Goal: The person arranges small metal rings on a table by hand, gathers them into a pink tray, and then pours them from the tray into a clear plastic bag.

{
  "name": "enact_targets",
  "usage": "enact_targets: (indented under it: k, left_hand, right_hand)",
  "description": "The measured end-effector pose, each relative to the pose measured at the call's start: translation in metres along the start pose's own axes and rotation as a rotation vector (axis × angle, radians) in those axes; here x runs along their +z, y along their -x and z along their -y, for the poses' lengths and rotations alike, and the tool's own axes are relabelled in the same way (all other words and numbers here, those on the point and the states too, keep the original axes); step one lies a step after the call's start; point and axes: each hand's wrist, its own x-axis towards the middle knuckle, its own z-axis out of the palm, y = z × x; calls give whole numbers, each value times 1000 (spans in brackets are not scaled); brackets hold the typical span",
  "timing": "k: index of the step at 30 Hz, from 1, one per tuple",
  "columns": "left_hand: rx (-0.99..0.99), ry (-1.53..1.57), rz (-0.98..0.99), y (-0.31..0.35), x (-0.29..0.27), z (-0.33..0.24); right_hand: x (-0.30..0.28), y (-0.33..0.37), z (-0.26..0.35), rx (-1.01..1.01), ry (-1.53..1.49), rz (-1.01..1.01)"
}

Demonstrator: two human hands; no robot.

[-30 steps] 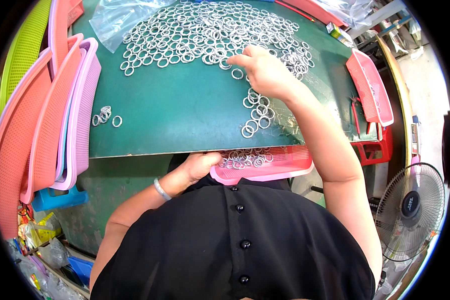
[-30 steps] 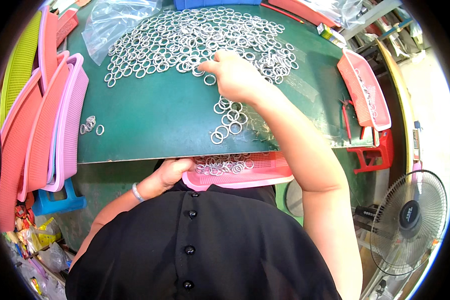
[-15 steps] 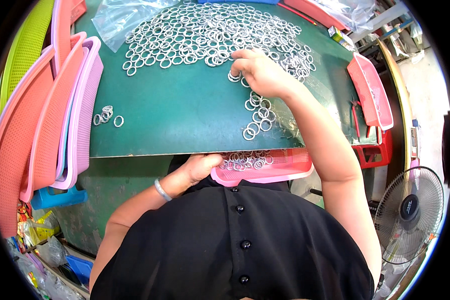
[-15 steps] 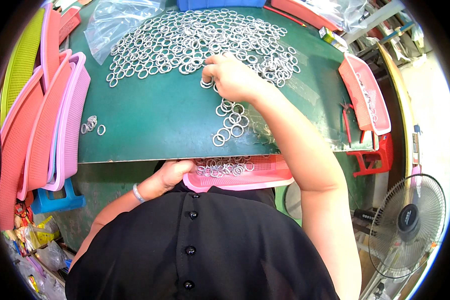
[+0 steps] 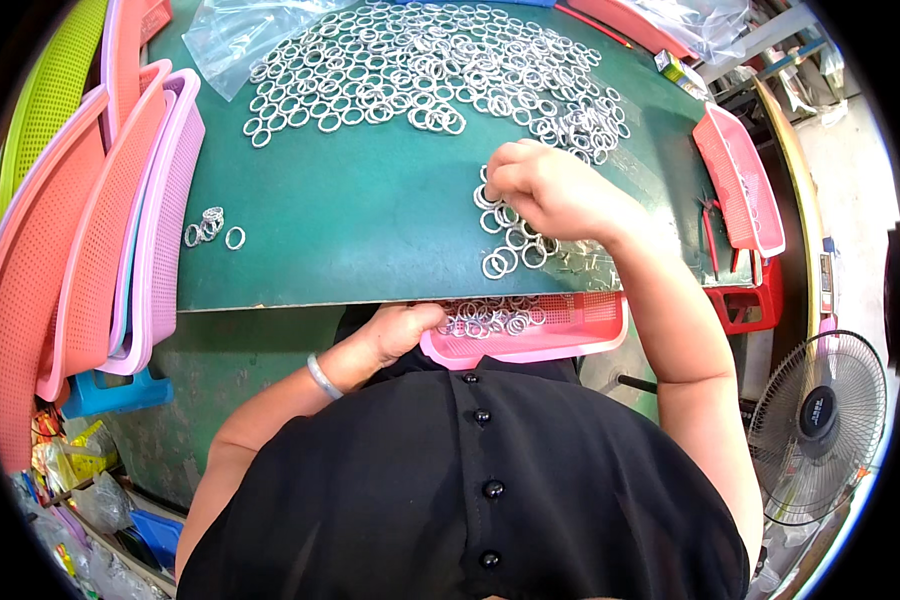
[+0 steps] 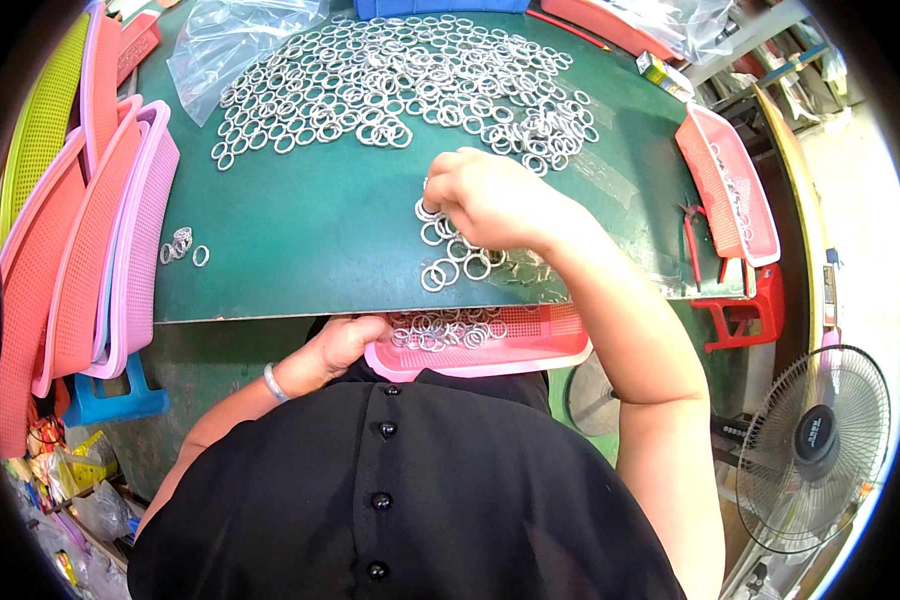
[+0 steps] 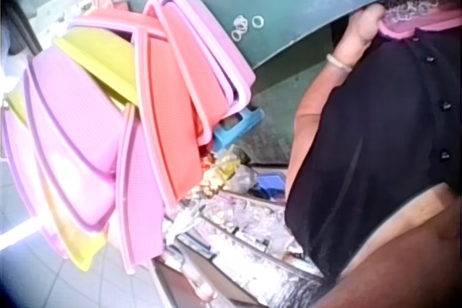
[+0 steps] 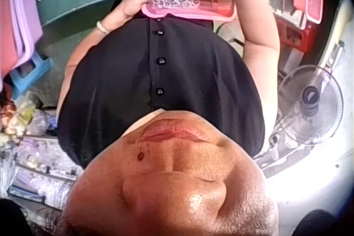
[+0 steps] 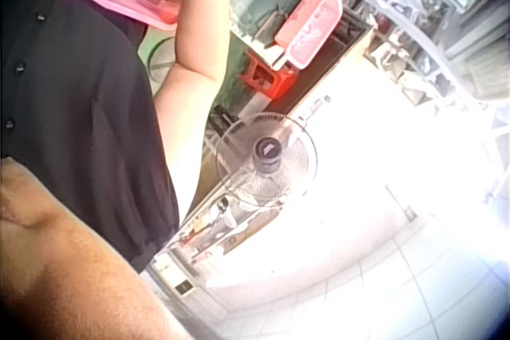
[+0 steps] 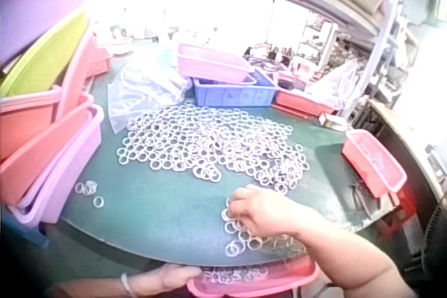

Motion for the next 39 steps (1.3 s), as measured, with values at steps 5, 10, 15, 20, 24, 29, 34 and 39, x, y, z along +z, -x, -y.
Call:
enact_targets:
  k: [5, 10, 15, 20, 24, 29, 34, 39]
  left_hand:
    - [28, 17, 0, -1, 1, 2]
    - [37, -1, -26, 1, 0, 1]
    - [10, -27, -19, -1, -3, 3]
    - [7, -3, -10, -1, -2, 4]
    - [-29, -8, -24, -2, -4, 8]
    - [-29, 26, -43, 1, 1, 1]
    - [4, -3, -23, 0, -2, 3]
    - [-4, -5, -17, 0, -2, 3]
  right_hand:
    - [7, -31, -17, 60, 10, -168]
    - [31, -65, -19, 167, 159, -317]
    - [30, -64, -20, 169, 82, -309]
    - [21, -50, -21, 90, 15, -176]
    - [-6, -43, -15, 19, -80, 81]
    - [7, -63, -26, 90, 77, -218]
    - [20, -61, -26, 158, 152, -153]
    - [11, -52, -21, 132, 79, -36]
